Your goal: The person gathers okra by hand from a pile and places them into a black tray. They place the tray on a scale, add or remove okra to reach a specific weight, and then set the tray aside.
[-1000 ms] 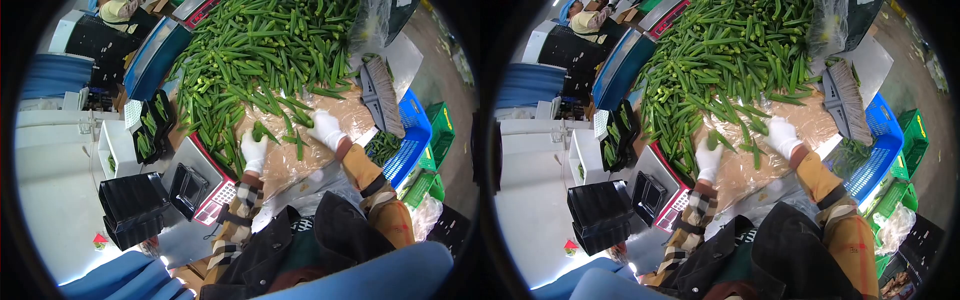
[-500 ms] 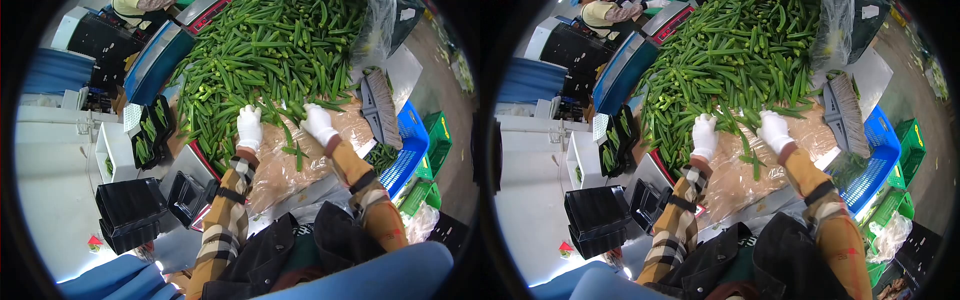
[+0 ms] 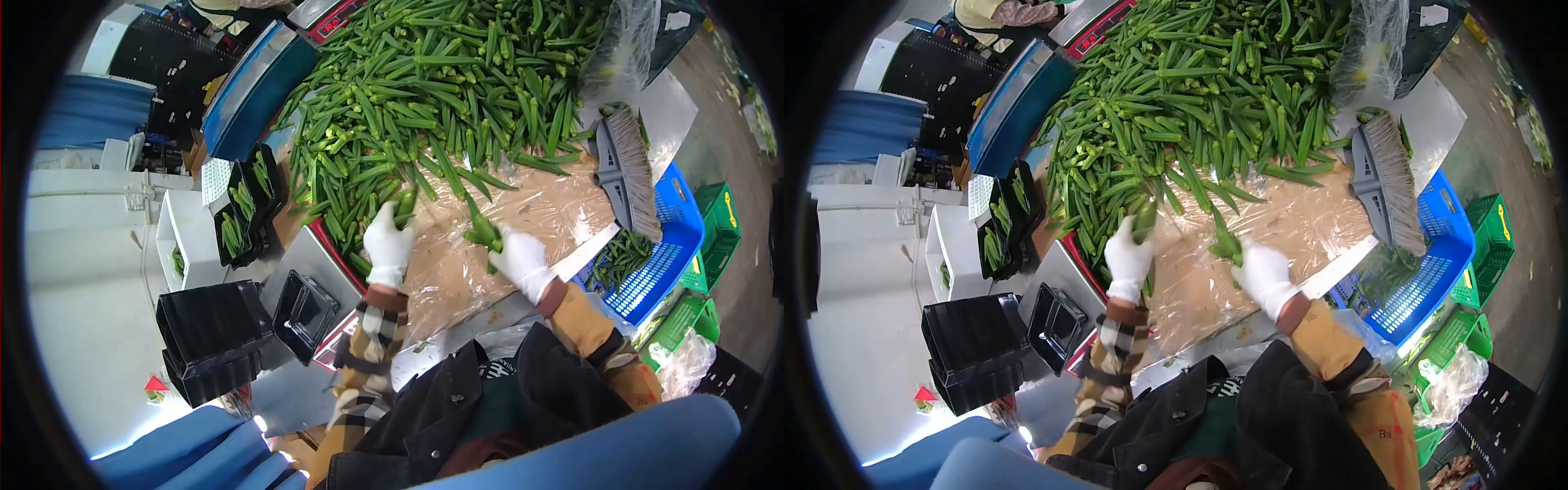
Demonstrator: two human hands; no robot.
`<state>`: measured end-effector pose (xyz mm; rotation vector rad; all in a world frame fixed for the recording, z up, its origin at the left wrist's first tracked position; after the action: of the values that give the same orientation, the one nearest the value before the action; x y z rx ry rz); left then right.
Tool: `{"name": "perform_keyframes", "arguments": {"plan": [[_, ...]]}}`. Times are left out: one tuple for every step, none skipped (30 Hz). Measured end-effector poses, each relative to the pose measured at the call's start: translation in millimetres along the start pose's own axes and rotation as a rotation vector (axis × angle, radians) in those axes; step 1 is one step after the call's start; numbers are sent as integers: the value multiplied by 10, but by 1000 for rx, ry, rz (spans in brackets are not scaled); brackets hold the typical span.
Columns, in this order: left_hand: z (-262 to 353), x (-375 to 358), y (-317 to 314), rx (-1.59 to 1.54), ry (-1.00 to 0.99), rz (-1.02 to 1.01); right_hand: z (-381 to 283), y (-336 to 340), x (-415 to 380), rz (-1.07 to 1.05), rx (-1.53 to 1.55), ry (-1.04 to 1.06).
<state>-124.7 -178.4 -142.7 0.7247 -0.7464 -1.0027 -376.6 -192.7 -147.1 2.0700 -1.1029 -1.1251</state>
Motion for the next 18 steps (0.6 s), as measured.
{"name": "perform_keyframes", "arguments": {"plan": [[-26, -138, 101, 61, 110, 21, 38, -217, -44, 81, -14, 57], [-56, -282, 160, 130, 195, 63, 68, -428, -61, 162, -26, 115], [-122, -432, 172, 203, 265, 33, 41, -535, -65, 235, -32, 131], [-180, -564, 156, 275, 337, 4, 8, -562, -54, 233, -74, 126], [-207, -687, 102, 338, 348, -42, -24, -578, -40, 229, -116, 121], [-233, -782, 31, 354, 374, -120, -51, -596, -17, 227, -158, 116], [-272, -853, -75, 357, 358, -118, -33, -642, 33, 261, -203, 122], [-316, -928, -172, 361, 345, -117, 27, -667, 42, 247, -206, 140], [-343, -966, -228, 350, 299, -112, 57, -630, 49, 235, -210, 158], [-333, -958, -269, 354, 266, -82, 60, -544, 58, 225, -217, 179], [-334, -953, -303, 365, 285, -98, 79, -443, 58, 145, -132, 179], [-321, -929, -299, 375, 305, -114, 79, -319, 74, 126, -60, 181], [-298, -914, -257, 334, 337, -157, 76, -199, 88, 103, 13, 181], [-271, -898, -218, 292, 367, -199, 49, -66, 114, 81, 84, 180], [-241, -879, -184, 248, 394, -239, -22, 127, 148, 129, 86, 134], [-250, -868, -146, 83, 434, -219, -28, 212, 287, 185, 106, 100], [-276, -846, -87, -81, 467, -199, 12, 289, 439, 250, 98, 111], [-300, -820, -40, -245, 496, -181, -75, 441, 523, 265, 43, 57]]}}
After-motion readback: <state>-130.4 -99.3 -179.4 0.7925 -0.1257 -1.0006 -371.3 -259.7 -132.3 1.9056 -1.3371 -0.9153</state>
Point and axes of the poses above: each hand's wrist, its own x-axis towards the middle knuckle, its own y-axis out of the back of the hand, z = x × y, the point moved 1 cm from there along x, towards the middle knuckle, and after that the axes turned 2 degrees about -x, right-handed, at the moved point
